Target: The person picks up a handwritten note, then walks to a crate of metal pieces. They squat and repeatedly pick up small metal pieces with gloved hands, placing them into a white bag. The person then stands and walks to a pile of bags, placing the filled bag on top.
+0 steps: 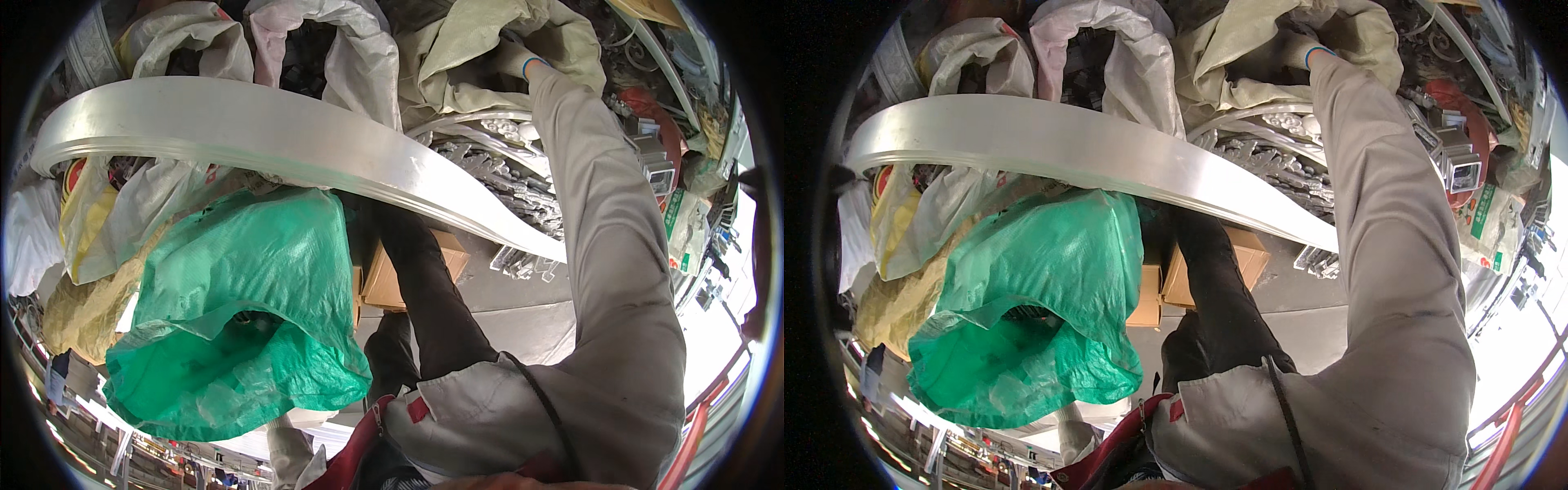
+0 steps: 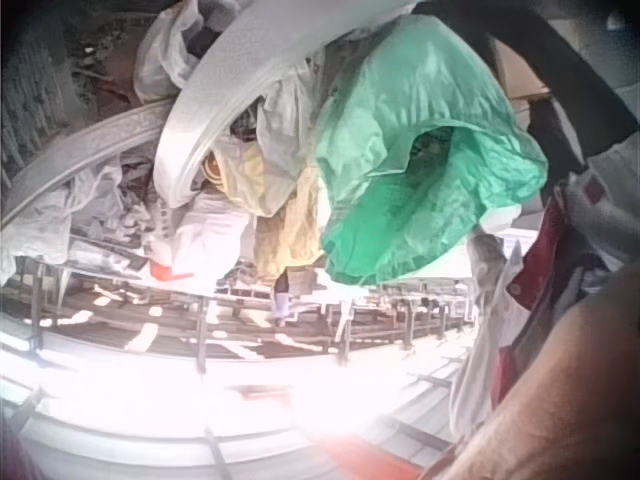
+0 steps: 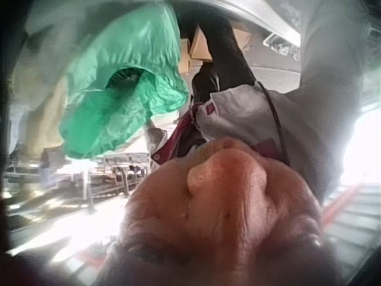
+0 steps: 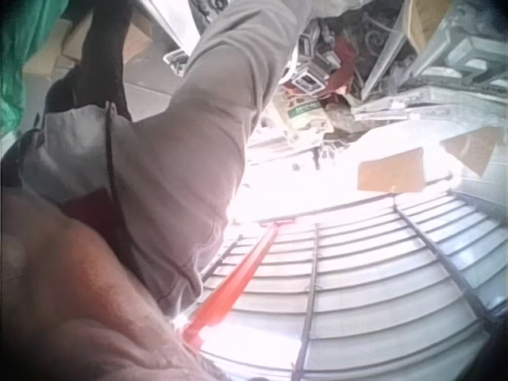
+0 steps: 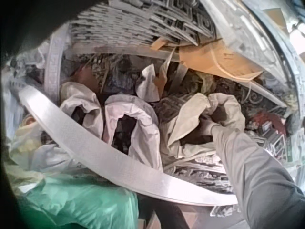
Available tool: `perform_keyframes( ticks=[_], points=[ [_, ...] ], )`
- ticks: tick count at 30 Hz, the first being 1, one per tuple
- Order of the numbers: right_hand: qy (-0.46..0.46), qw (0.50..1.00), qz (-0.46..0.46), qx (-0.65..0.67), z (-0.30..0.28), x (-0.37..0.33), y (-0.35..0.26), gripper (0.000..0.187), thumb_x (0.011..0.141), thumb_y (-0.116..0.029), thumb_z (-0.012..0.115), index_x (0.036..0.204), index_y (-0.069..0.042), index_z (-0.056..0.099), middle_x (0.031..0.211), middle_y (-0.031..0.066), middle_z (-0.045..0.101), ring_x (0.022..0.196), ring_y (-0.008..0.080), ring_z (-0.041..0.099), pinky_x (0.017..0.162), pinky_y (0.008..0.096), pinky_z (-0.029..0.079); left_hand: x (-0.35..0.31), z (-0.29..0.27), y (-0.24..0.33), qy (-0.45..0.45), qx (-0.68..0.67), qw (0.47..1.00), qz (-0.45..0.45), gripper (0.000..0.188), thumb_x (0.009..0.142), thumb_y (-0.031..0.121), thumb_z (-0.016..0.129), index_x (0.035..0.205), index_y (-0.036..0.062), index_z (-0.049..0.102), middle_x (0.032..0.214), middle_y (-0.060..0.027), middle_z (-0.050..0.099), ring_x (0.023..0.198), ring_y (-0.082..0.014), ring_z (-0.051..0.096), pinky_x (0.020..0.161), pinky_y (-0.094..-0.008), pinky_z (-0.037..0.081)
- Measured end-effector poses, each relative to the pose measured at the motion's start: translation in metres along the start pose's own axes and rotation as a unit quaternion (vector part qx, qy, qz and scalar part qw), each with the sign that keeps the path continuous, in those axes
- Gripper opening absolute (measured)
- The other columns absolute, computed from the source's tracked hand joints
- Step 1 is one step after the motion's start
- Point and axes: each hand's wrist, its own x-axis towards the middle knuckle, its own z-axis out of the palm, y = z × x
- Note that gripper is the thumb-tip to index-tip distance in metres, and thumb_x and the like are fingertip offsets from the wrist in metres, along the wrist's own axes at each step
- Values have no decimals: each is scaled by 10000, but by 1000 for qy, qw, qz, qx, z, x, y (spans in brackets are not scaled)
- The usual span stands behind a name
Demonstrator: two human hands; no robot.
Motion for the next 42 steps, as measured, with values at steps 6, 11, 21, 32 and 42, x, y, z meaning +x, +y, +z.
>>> perform_keyframes(
  ticks=[6, 11, 21, 32, 42],
  points=[
    [-33, 999, 22, 7, -2, -2, -2, 505, 1008, -394, 647, 1407, -93, 722, 1445, 186, 699, 1366, 370, 650, 1147, 452, 502, -17, 3, -2, 0, 11, 1000, -4, 386, 1061, 251, 738, 1348, 6, 655, 1164, -123, 721, 1048, -246, 679, 963, -422, 564],
    [-72, 997, 36, -18, -15, 0, 7, 459, 988, -385, 658, 1325, -90, 758, 1339, 196, 734, 1288, 390, 681, 1097, 474, 528, -30, 2, -3, 2, 21, 1000, -3, 393, 1059, 232, 744, 1362, -2, 658, 1181, -130, 729, 1066, -249, 686, 972, -419, 566],
    [6, 994, 88, -66, -146, -116, -10, 386, 946, -368, 678, 1162, -86, 830, 1128, 216, 804, 1130, 429, 744, 997, 519, 580, -49, -4, -13, -17, 98, 994, 37, 409, 1055, 196, 754, 1392, -19, 663, 1216, -143, 746, 1102, -256, 700, 989, -413, 570],
    [285, 955, 76, 35, -251, -411, -213, 297, 915, -207, 734, 1201, -201, 813, 1059, 153, 791, 990, 390, 763, 846, 475, 605, -106, -48, 132, 83, -115, 981, 133, 150, 1007, 12, 723, 1145, -28, 768, 1128, -154, 787, 977, -236, 737, 823, -346, 588],
    [288, 883, -326, 174, -228, -556, -463, 500, 722, -94, 788, 1222, -105, 802, 840, 111, 693, 709, 328, 682, 657, 438, 549, -154, -117, 240, -11, -15, 884, 468, 474, 755, 189, 843, 1208, 114, 727, 1202, -124, 703, 1075, -346, 717, 872, -477, 585]
  ],
)
